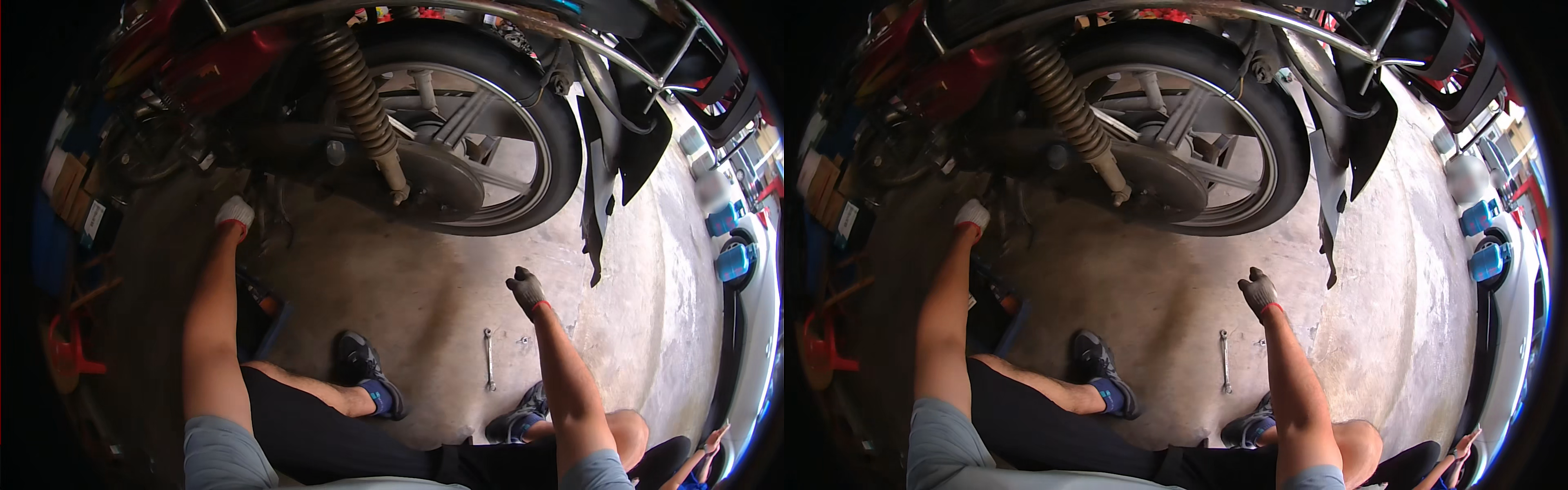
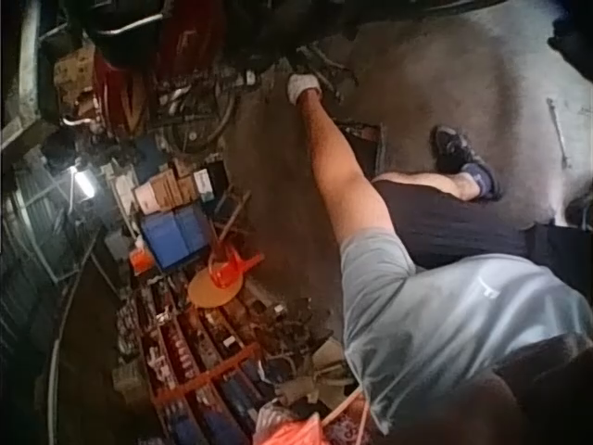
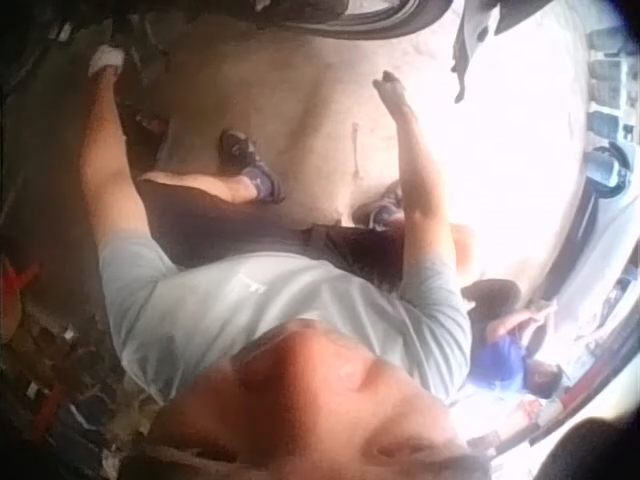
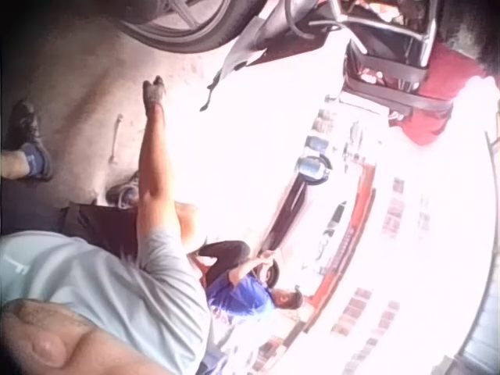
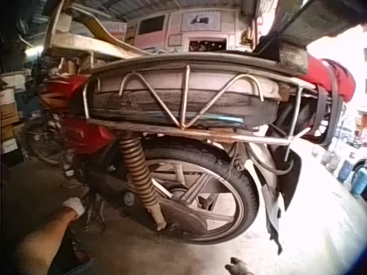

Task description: Repairing a motorcycle rear wheel area using wrenches.

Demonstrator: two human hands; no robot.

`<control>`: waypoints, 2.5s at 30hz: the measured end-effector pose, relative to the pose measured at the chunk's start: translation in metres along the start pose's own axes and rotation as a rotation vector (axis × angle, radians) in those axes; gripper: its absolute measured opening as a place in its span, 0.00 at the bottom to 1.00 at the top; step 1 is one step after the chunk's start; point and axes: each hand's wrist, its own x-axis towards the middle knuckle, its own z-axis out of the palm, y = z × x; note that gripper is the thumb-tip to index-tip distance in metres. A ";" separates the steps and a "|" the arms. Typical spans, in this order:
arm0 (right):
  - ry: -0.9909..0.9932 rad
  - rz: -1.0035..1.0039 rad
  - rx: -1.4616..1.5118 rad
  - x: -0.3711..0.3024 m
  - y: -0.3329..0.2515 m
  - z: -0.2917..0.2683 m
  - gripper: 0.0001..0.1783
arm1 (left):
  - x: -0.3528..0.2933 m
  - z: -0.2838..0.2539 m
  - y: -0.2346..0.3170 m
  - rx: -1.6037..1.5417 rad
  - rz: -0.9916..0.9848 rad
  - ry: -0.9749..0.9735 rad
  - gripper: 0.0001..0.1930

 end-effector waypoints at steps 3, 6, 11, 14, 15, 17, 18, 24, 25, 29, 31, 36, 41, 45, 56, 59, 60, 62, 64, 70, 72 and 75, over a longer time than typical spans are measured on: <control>0.058 -0.014 0.079 0.004 -0.005 -0.005 0.39 | 0.008 0.014 -0.008 -0.007 -0.043 0.020 0.15; 0.174 -0.025 0.100 0.008 -0.018 -0.010 0.39 | 0.015 0.023 -0.013 -0.080 -0.062 0.019 0.15; 0.453 -0.092 0.260 0.009 -0.057 -0.027 0.38 | 0.011 0.015 -0.011 -0.018 -0.029 0.022 0.14; 0.544 -0.143 0.381 0.005 -0.081 -0.044 0.39 | 0.002 0.004 -0.004 -0.084 -0.096 0.023 0.14; 0.563 -0.172 0.444 0.005 -0.089 -0.048 0.39 | 0.000 0.001 -0.002 -0.091 -0.103 0.031 0.14; 0.581 -0.205 0.437 0.005 -0.100 -0.056 0.39 | -0.003 -0.005 0.000 0.051 0.016 -0.017 0.14; 0.593 -0.249 0.453 0.005 -0.105 -0.059 0.39 | -0.004 -0.008 0.001 0.139 0.068 -0.052 0.14; 0.533 -0.284 0.589 0.021 -0.119 -0.067 0.31 | -0.037 -0.054 0.011 0.098 -0.001 -0.111 0.15; 0.500 -0.236 0.579 0.023 -0.117 -0.067 0.29 | -0.047 -0.068 0.015 0.103 -0.010 -0.106 0.15; 0.463 -0.159 0.606 0.038 -0.106 -0.061 0.23 | -0.097 -0.119 0.036 0.140 0.041 -0.049 0.15; 0.400 -0.211 0.770 0.047 -0.100 -0.054 0.20 | -0.125 -0.138 0.051 0.132 0.146 -0.053 0.17; 0.328 -0.060 0.885 0.058 -0.091 -0.036 0.19 | -0.200 -0.178 0.097 -0.161 0.582 -0.250 0.24; 0.333 -0.073 0.859 0.057 -0.086 -0.033 0.20 | -0.258 -0.201 0.173 -0.164 0.936 -0.249 0.24; 0.481 -0.166 0.825 0.052 -0.096 -0.040 0.23 | -0.279 -0.208 0.239 -0.193 1.074 -0.198 0.25; 0.510 -0.305 0.495 0.034 -0.089 -0.047 0.25 | -0.262 -0.170 0.399 -1.058 0.724 -0.212 0.15; 0.359 -0.243 0.541 0.011 -0.083 -0.047 0.29 | -0.255 -0.158 0.431 -1.548 0.514 -0.387 0.13; 0.303 -0.285 0.551 -0.001 -0.082 -0.049 0.27 | -0.250 -0.157 0.441 -1.653 0.436 -0.410 0.12; 0.230 -0.354 0.263 -0.021 -0.086 -0.060 0.24 | -0.237 -0.153 0.462 -1.847 0.259 -0.456 0.09; 0.075 -0.565 0.038 -0.049 -0.083 -0.079 0.20 | -0.221 -0.146 0.479 -1.943 0.151 -0.546 0.11; -0.362 -0.518 -0.620 -0.144 -0.055 -0.149 0.20 | -0.193 -0.117 0.517 -1.923 0.258 -0.448 0.09; -0.458 -0.398 -0.748 -0.165 -0.040 -0.166 0.19 | -0.188 -0.109 0.526 -1.868 0.342 -0.342 0.12; -0.477 -0.281 -0.714 -0.174 -0.019 -0.181 0.19 | -0.178 -0.099 0.531 -1.771 0.427 -0.266 0.12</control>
